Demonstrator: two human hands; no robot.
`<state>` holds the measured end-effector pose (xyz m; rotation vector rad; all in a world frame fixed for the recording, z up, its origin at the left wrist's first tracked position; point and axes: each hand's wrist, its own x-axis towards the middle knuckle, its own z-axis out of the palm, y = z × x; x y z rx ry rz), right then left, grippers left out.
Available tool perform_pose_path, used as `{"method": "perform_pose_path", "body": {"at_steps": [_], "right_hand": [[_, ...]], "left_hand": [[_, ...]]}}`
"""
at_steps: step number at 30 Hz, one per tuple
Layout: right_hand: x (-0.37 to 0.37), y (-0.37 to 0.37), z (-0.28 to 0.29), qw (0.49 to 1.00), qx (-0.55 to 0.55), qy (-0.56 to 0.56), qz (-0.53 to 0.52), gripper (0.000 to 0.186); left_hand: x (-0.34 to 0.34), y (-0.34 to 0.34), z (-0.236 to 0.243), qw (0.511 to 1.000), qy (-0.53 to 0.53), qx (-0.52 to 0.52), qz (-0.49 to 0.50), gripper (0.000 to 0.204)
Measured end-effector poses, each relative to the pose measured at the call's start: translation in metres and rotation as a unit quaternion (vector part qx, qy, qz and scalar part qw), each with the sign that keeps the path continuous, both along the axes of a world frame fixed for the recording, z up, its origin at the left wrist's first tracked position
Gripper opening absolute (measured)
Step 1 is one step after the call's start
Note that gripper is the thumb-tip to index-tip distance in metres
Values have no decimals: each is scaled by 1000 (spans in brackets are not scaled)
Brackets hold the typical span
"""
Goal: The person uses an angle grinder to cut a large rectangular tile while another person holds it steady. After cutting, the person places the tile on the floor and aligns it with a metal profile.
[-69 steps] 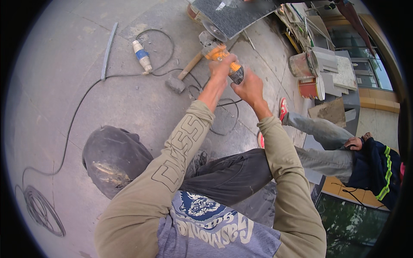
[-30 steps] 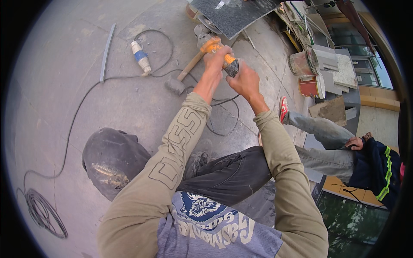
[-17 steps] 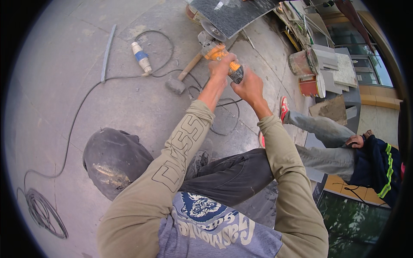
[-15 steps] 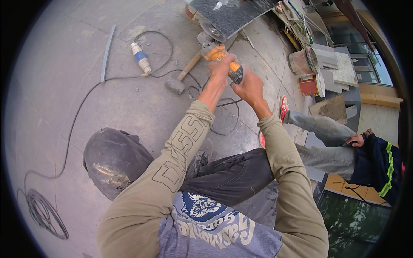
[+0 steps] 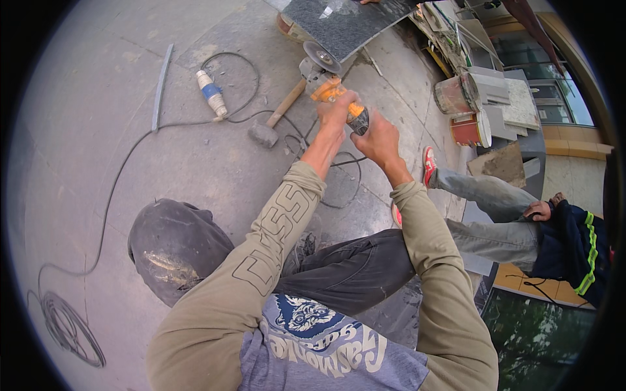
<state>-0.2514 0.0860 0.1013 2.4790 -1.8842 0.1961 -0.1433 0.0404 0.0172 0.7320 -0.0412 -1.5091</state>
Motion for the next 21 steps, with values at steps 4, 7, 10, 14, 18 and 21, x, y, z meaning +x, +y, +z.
{"method": "perform_pose_path", "body": {"at_steps": [4, 7, 10, 14, 18, 21], "right_hand": [[0, -2, -1, 1000, -1, 2, 0, 60], [-1, -2, -2, 1000, -2, 1, -6, 55], [3, -2, -1, 1000, -1, 0, -9, 52], [1, -4, -1, 1000, 3, -2, -10, 51], [2, -5, -2, 1000, 1, 1, -10, 51], [1, -6, -3, 1000, 1, 2, -11, 51]], "left_hand": [[-1, -4, -4, 1000, 15, -2, -3, 31], [-2, -3, -3, 1000, 10, -6, 5, 31], [0, -4, -2, 1000, 14, -6, 7, 30], [1, -5, -1, 1000, 22, -6, 4, 30], [1, -7, -3, 1000, 25, -5, 3, 31], [0, -9, -5, 1000, 22, -5, -2, 31]]}}
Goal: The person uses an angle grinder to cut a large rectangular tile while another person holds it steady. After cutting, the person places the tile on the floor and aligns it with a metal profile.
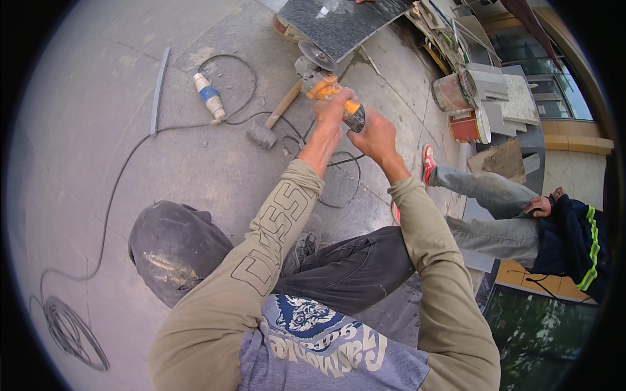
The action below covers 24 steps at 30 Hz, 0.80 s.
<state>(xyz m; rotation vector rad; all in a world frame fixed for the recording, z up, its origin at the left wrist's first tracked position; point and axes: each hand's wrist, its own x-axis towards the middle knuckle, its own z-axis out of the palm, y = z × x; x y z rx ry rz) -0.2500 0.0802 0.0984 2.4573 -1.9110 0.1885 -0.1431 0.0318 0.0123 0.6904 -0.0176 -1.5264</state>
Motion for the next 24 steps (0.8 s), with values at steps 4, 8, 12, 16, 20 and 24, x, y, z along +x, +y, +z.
{"method": "perform_pose_path", "body": {"at_steps": [4, 8, 12, 16, 20, 24], "right_hand": [[1, -2, -1, 1000, 0, -3, -1, 52], [1, -2, -1, 1000, -2, 6, -1, 54], [1, -2, -1, 1000, -5, 0, 4, 54], [2, -4, -2, 1000, -7, -6, 14, 52], [2, -4, -2, 1000, -3, 6, 8, 50], [3, -5, -3, 1000, -4, 2, 10, 50]], "left_hand": [[1, -3, -1, 1000, -5, 2, 2, 32], [2, -2, -1, 1000, -7, -7, 4, 32], [5, -1, 3, 1000, 11, -5, -3, 32], [9, 1, 6, 1000, 10, -4, -6, 31], [13, 3, 9, 1000, -7, -1, -21, 33], [13, 4, 11, 1000, -9, -3, -14, 35]]}}
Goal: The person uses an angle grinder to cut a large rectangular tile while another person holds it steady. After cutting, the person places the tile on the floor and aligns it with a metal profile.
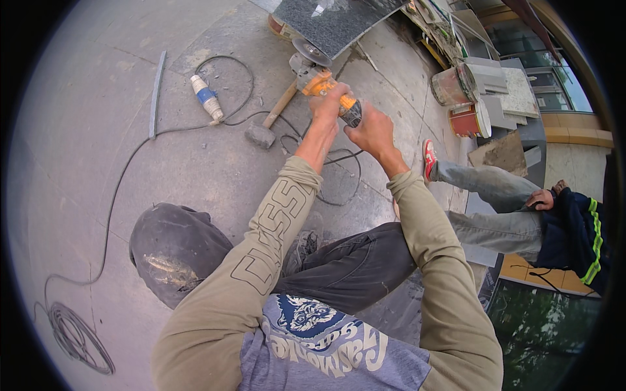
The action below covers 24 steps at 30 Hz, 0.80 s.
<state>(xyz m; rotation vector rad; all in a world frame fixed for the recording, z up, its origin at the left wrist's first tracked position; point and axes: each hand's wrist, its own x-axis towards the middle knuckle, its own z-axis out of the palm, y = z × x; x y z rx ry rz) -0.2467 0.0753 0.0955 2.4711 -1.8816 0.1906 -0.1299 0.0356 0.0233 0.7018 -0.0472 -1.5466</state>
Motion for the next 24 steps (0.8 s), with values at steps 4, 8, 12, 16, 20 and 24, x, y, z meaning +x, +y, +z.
{"method": "perform_pose_path", "body": {"at_steps": [4, 8, 12, 16, 20, 24], "right_hand": [[0, -1, 0, 1000, -5, -1, 5, 51], [1, 0, 0, 1000, -3, 7, 0, 51], [4, -2, 0, 1000, 1, -1, -8, 52], [9, -1, 1, 1000, 6, 6, -11, 52], [12, -2, 4, 1000, 7, 9, -11, 53], [12, -3, 4, 1000, 4, 7, -8, 51]], "left_hand": [[0, -3, -1, 1000, -8, 7, -3, 35], [2, -1, 0, 1000, 4, -1, -10, 35], [3, -5, -4, 1000, 10, -3, -13, 34], [6, -5, -6, 1000, 20, -2, -19, 34], [9, -7, -1, 999, 34, -3, -9, 35], [10, -8, 2, 999, 32, 5, -11, 35]]}}
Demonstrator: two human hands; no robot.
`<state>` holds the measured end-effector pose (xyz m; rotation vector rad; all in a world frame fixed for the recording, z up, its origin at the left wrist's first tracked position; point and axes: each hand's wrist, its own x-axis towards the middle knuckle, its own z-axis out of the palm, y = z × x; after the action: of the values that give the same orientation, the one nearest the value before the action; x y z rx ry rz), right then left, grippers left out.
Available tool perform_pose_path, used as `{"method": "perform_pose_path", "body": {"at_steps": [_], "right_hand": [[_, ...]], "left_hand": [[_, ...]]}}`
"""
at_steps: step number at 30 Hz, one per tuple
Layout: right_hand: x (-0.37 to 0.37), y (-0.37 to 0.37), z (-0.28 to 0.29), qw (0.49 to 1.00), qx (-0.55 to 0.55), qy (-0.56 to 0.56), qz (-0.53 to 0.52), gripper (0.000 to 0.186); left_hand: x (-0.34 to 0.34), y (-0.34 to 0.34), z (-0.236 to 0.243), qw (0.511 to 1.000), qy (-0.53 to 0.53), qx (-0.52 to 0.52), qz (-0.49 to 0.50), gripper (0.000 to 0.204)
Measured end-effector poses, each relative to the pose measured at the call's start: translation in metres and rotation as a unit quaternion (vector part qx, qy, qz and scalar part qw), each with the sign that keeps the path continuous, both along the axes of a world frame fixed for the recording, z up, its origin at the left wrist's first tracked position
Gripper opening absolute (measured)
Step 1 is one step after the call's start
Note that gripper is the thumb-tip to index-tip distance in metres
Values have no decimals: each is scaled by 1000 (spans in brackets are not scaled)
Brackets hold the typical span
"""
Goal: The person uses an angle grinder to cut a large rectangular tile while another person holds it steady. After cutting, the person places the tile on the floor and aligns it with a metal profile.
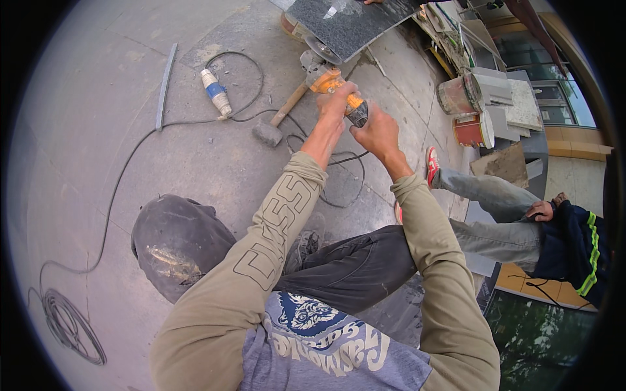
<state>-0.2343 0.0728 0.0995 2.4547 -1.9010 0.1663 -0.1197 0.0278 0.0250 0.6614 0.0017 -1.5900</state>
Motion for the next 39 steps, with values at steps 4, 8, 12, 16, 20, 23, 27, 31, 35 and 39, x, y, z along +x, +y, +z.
{"method": "perform_pose_path", "body": {"at_steps": [4, 8, 12, 16, 20, 23, 27, 31, 35, 39], "right_hand": [[4, -1, 0, 1000, 2, 5, -4, 49], [3, -2, -1, 1000, -5, 3, 2, 49], [10, -3, -1, 1000, -4, 0, 0, 49], [14, -4, 0, 1000, 6, 2, -19, 50], [16, -2, 3, 1000, 10, 0, -21, 51], [14, 2, 3, 1000, 8, -11, -20, 52], [7, 6, 5, 999, 18, 3, -31, 54], [2, 8, 5, 999, 9, 13, -28, 56], [1, 9, 6, 1000, 2, 10, -24, 56], [-4, 9, 4, 1000, 0, 7, -19, 55]], "left_hand": [[3, -3, -3, 1000, 3, -3, -4, 35], [3, -5, -4, 1000, 2, 0, -18, 36], [7, -12, -7, 1000, -11, 1, -10, 36], [10, -11, -5, 1000, 7, -6, -16, 40], [7, -8, -2, 999, 32, -12, 18, 42], [2, -5, 0, 998, 40, -14, 49, 39], [-5, -1, -4, 999, 34, -21, 37, 32], [-10, 2, -3, 998, 33, -12, 43, 31], [-11, 3, -2, 999, 22, -4, 38, 31], [-13, 5, 0, 999, 26, -4, 39, 30]]}}
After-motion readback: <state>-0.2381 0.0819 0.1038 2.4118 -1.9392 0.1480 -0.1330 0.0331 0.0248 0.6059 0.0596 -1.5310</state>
